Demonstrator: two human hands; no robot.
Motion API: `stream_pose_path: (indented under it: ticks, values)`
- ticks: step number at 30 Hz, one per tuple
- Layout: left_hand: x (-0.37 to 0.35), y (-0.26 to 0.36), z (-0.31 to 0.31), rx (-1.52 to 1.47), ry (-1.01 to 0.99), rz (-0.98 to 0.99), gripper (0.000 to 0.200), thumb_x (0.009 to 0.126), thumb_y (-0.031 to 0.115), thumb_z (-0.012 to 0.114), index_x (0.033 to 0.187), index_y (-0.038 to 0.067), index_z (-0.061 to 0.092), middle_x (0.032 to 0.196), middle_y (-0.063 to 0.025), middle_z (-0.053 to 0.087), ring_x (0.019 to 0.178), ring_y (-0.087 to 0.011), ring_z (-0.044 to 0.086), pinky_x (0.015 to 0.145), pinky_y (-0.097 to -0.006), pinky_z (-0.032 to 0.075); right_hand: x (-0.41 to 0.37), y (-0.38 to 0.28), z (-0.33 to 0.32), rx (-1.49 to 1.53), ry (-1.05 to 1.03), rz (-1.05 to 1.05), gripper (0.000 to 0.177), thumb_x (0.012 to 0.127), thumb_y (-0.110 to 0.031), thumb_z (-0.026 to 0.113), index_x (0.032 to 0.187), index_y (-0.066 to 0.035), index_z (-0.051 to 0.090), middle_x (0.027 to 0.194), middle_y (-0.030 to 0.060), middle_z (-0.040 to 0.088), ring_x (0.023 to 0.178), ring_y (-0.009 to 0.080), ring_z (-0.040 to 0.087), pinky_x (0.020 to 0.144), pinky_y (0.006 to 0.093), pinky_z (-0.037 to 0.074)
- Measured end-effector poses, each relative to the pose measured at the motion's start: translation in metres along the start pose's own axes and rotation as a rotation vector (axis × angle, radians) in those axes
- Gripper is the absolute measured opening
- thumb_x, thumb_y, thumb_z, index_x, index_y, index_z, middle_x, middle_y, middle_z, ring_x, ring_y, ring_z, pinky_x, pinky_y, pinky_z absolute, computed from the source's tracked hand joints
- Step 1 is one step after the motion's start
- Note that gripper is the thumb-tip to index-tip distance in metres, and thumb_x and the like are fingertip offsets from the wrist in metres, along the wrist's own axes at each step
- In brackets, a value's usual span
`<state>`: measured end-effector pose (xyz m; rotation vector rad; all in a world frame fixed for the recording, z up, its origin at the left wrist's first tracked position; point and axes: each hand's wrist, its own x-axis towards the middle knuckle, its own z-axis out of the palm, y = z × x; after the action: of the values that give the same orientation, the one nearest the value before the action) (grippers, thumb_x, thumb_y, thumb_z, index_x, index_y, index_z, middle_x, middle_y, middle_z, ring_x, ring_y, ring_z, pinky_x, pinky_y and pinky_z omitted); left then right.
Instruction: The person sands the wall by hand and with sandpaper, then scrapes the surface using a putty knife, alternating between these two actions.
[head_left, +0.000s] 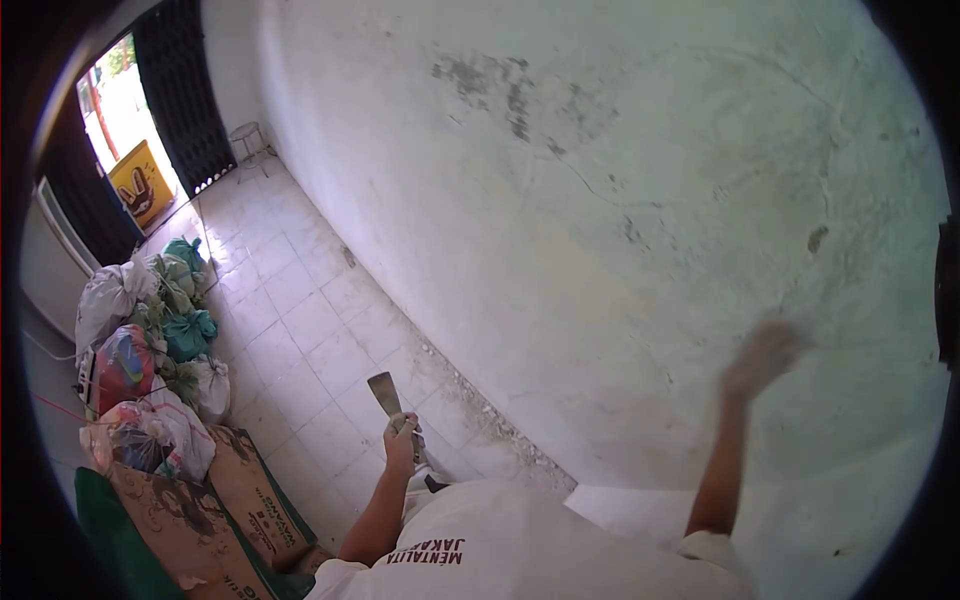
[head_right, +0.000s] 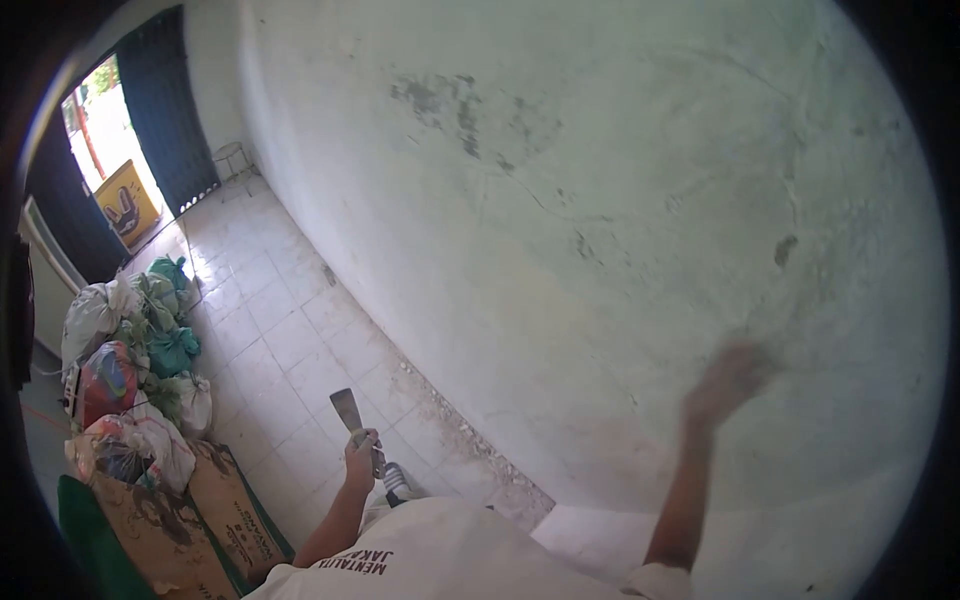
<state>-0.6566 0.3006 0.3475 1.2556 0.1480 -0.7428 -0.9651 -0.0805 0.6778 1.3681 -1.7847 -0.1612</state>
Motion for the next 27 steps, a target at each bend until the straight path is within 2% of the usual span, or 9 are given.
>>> stream_pose_path:
  ticks: [1,2,4,6,9,12,17,23,27]
  values:
    - [0.007,0.007,-0.004,0.007,0.002,0.002,0.012,0.091,0.017,0.063,0.097,0.007,0.060,0.072,-0.0028,0.056,0.045,-0.0115,0.052,0.037,-0.0250,0.038,-0.035,-0.031,0.022,0.236,0.002,-0.275,0.066,0.091,-0.029,0.056,0.147,-0.004,0.029,0.153,0.0196,0.027,0.142,0.0427,0.021,0.115,0.0574,0.017]
    - [0.016,0.014,-0.009,0.017,0.002,0.005,0.012,0.091,0.017,0.063,0.097,0.007,0.060,0.072,-0.0028,0.056,0.045,-0.0115,0.052,0.037,-0.0250,0.038,-0.062,-0.051,0.018,0.415,-0.099,-0.399,0.070,0.090,-0.027,0.057,0.148,-0.004,0.026,0.153,0.0212,0.024,0.143,0.0433,0.018,0.115,0.0589,0.014]
    - [0.034,0.028,-0.023,0.020,0.002,0.020,0.013,0.090,0.018,0.064,0.096,0.006,0.059,0.072,-0.0031,0.056,0.045,-0.0118,0.052,0.038,-0.0256,0.038,-0.098,-0.103,0.112,0.674,0.425,-0.459,0.071,0.091,-0.026,0.058,0.149,-0.004,0.024,0.155,0.0218,0.020,0.143,0.0452,0.015,0.114,0.0612,0.011]
    - [0.050,0.047,-0.036,0.015,0.004,0.036,0.014,0.090,0.018,0.064,0.096,0.006,0.059,0.072,-0.0033,0.056,0.045,-0.0123,0.052,0.038,-0.0262,0.038,-0.104,-0.104,0.048,0.611,-0.174,-0.354,0.071,0.091,-0.024,0.058,0.149,-0.004,0.023,0.156,0.0218,0.017,0.144,0.0451,0.012,0.113,0.0630,0.009]
    - [0.073,0.071,-0.059,-0.004,0.031,0.063,0.014,0.090,0.017,0.064,0.096,0.005,0.059,0.072,-0.0039,0.057,0.045,-0.0134,0.053,0.039,-0.0274,0.039,-0.108,-0.124,0.095,0.674,-0.007,-0.305,0.070,0.091,-0.022,0.057,0.149,-0.003,0.023,0.157,0.0220,0.016,0.144,0.0453,0.013,0.113,0.0625,0.009]
    - [0.084,0.093,-0.072,0.008,0.028,0.050,0.015,0.089,0.016,0.064,0.097,0.005,0.059,0.073,-0.0044,0.057,0.045,-0.0133,0.053,0.039,-0.0274,0.040,-0.115,-0.135,0.094,0.690,0.145,-0.338,0.066,0.092,-0.020,0.054,0.149,-0.003,0.025,0.156,0.0223,0.017,0.144,0.0451,0.013,0.114,0.0616,0.009]
    - [0.107,0.113,-0.064,0.078,-0.021,0.022,0.015,0.089,0.018,0.065,0.098,0.007,0.060,0.074,-0.0050,0.059,0.046,-0.0134,0.053,0.039,-0.0280,0.040,-0.120,-0.164,0.039,0.689,0.359,-0.631,0.063,0.086,-0.014,0.052,0.144,-0.001,0.034,0.152,0.0221,0.028,0.142,0.0420,0.023,0.114,0.0602,0.015]
    - [0.119,0.119,-0.034,0.040,-0.175,0.022,0.016,0.089,0.021,0.065,0.098,0.008,0.060,0.075,-0.0038,0.059,0.047,-0.0129,0.055,0.036,-0.0271,0.036,-0.089,-0.241,-0.063,0.751,0.506,-0.968,0.059,0.083,-0.013,0.050,0.141,-0.003,0.041,0.153,0.0129,0.032,0.142,0.0287,0.029,0.113,0.0566,0.019]
    - [0.123,0.129,-0.027,0.033,-0.216,0.011,0.017,0.089,0.021,0.065,0.099,0.008,0.060,0.076,-0.0032,0.058,0.049,-0.0129,0.056,0.035,-0.0256,0.035,-0.079,-0.287,-0.125,0.765,0.563,-1.015,0.057,0.086,-0.013,0.049,0.142,-0.006,0.041,0.153,0.0120,0.033,0.143,0.0267,0.027,0.114,0.0545,0.018]
